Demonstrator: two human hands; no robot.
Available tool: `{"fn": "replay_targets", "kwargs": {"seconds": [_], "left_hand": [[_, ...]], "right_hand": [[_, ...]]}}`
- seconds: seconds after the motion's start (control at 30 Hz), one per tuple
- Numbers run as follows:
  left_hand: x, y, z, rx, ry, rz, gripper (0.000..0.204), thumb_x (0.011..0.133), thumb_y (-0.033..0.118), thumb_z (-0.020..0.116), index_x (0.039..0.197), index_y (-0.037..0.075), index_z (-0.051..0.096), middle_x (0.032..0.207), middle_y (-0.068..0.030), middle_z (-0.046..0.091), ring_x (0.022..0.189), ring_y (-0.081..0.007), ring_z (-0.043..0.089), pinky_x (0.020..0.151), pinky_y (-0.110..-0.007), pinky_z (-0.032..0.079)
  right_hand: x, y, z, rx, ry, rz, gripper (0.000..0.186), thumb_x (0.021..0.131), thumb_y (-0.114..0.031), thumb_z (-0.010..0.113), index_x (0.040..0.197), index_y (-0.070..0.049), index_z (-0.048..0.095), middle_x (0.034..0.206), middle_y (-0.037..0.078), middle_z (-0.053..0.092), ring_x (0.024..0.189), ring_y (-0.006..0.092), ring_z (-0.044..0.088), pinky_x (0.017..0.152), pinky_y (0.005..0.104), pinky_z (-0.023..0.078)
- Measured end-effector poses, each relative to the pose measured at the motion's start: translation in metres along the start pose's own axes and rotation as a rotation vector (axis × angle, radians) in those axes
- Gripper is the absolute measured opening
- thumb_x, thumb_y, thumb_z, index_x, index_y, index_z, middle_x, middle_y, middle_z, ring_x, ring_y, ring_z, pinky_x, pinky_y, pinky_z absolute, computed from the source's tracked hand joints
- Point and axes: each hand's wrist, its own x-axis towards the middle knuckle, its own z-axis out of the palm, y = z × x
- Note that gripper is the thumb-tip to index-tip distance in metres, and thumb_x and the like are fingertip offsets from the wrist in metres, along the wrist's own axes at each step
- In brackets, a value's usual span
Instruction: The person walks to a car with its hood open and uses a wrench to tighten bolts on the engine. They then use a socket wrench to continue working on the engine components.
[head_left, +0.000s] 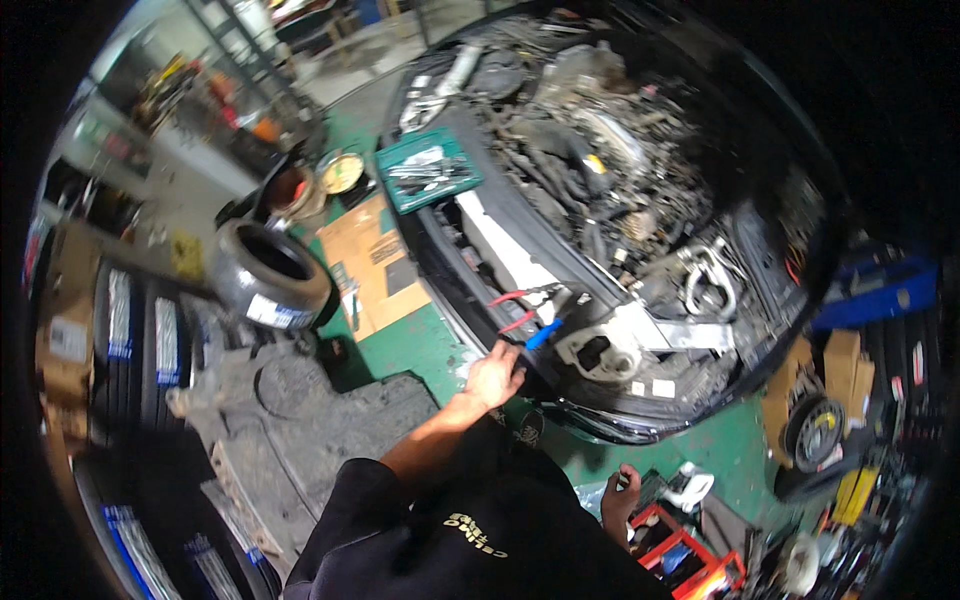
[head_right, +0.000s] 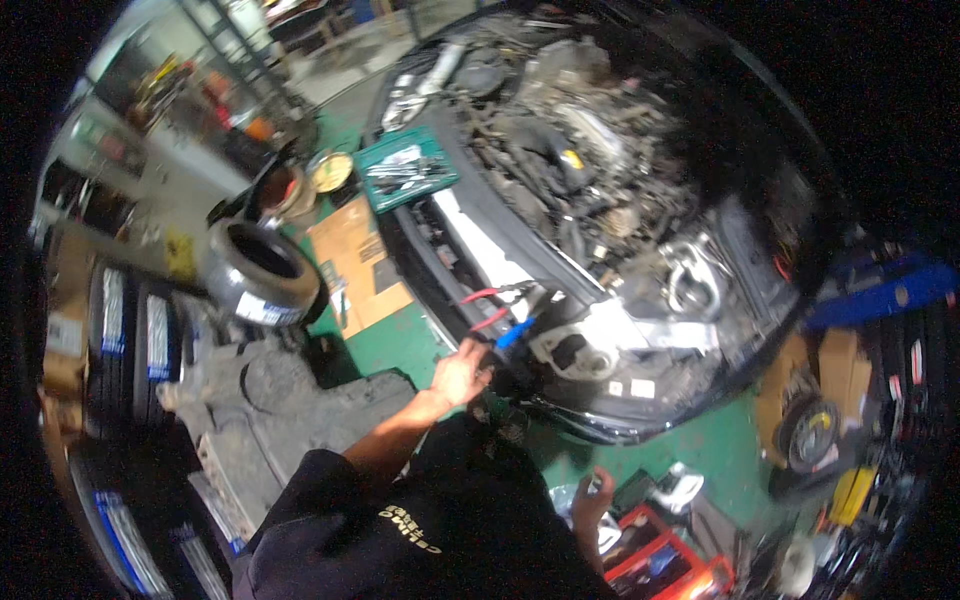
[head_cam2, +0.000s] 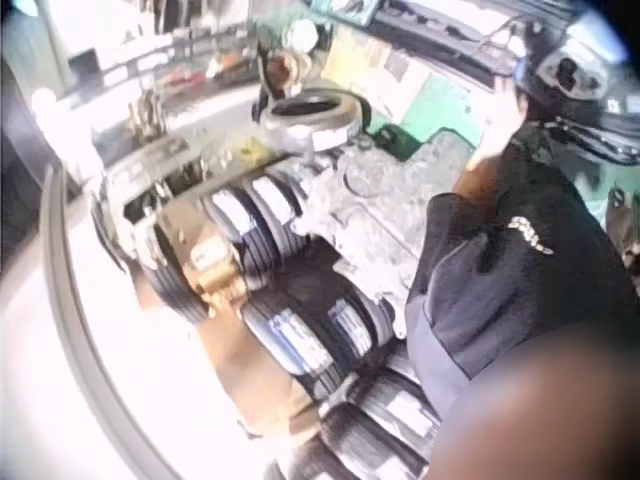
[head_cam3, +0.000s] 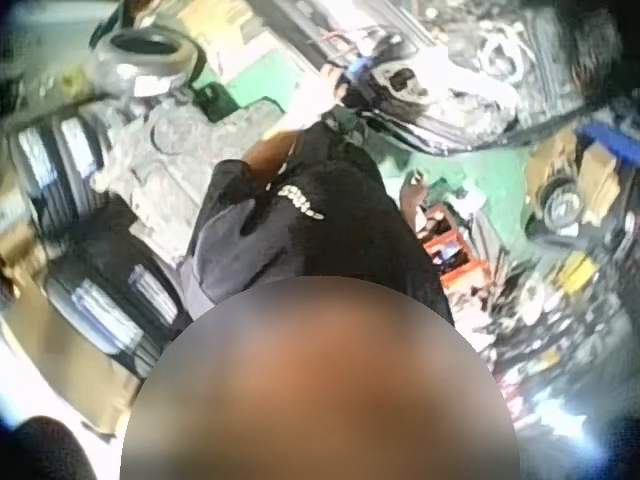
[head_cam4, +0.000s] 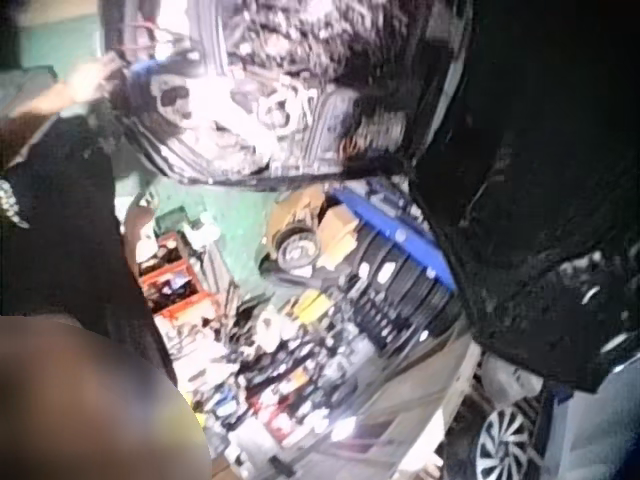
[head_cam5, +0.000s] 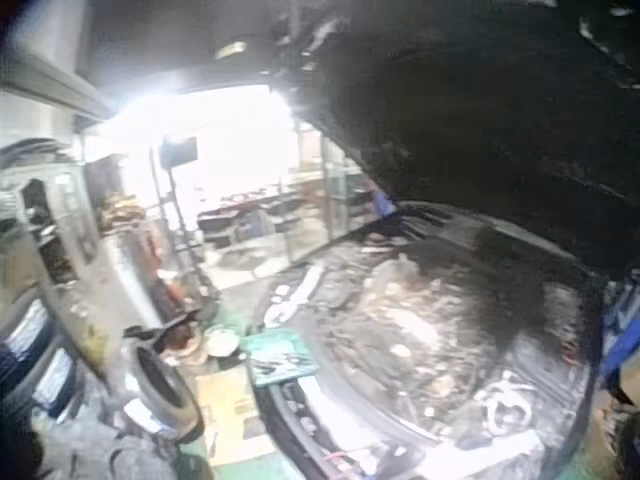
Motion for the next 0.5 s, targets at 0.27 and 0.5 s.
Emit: {"fn": "replay_targets", "kwargs": {"seconds": [0.27,0.5], "left_hand": [[-0.108,-0.164,-0.006,-0.235,0.346,-0.625,0.041,0.088,0.031,0.069,0.12,0.006,0.067,0.117,-0.0185,0.067,0.111,-0.0386,0.064,0.095,-0.045,0.052],[-0.198,-0.415,0.016,-0.39,0.471,-1.262,0.037,0.083,0.029,0.072,0.103,-0.002,0.073,0.104,-0.0243,0.073,0.104,-0.0388,0.07,0.093,-0.044,0.054]], "right_hand": [[0.113,-0.129,0.096,0.099,-0.319,-0.128,0.013,0.091,-0.002,0.064,0.104,-0.002,0.065,0.085,0.015,0.064,0.08,0.0239,0.063,0.076,0.0352,0.052],[0.133,-0.294,0.269,0.123,-0.631,-0.303,0.008,0.097,-0.008,0.067,0.103,-0.003,0.067,0.083,0.001,0.067,0.073,0.0058,0.056,0.068,0.0224,0.048]]}}
